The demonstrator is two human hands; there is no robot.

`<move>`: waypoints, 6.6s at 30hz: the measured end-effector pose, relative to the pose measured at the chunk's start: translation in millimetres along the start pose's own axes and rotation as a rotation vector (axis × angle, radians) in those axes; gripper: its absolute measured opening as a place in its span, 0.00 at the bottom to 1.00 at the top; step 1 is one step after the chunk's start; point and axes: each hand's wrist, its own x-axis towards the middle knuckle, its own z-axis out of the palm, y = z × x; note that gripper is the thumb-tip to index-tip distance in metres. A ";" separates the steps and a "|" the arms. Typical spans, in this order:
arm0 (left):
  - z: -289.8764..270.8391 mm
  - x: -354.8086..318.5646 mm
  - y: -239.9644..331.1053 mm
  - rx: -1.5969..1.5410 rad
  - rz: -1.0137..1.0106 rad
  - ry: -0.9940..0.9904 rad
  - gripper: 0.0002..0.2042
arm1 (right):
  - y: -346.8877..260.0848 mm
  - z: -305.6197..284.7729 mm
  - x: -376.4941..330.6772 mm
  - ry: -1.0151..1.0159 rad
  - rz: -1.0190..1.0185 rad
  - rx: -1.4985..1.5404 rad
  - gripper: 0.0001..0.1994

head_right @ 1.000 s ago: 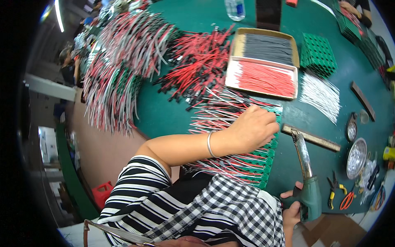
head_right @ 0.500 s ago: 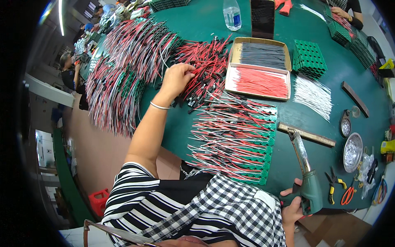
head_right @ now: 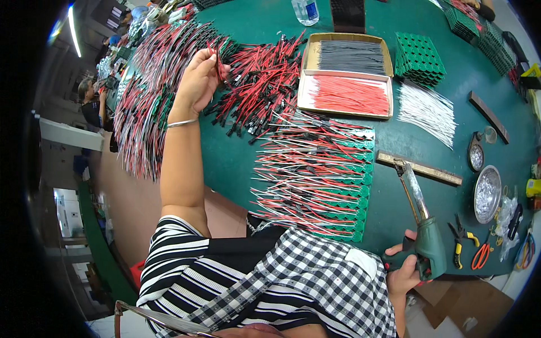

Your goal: The person inserts wires into a circuit board, then uses a heat gun to secure the connections.

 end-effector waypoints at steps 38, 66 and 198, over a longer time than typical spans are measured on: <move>255.7 -131.7 -34.5 0.943 0.677 -0.964 0.07 | -0.3 -33.1 16.9 0.196 -0.132 0.099 0.23; 175.0 -125.1 -18.9 0.883 0.596 -0.819 0.10 | -12.8 -25.2 -5.8 -0.142 0.205 0.033 0.23; 186.6 -153.0 -56.3 0.740 0.751 -0.719 0.10 | -28.7 -31.2 -19.5 -0.443 -0.015 -0.669 0.10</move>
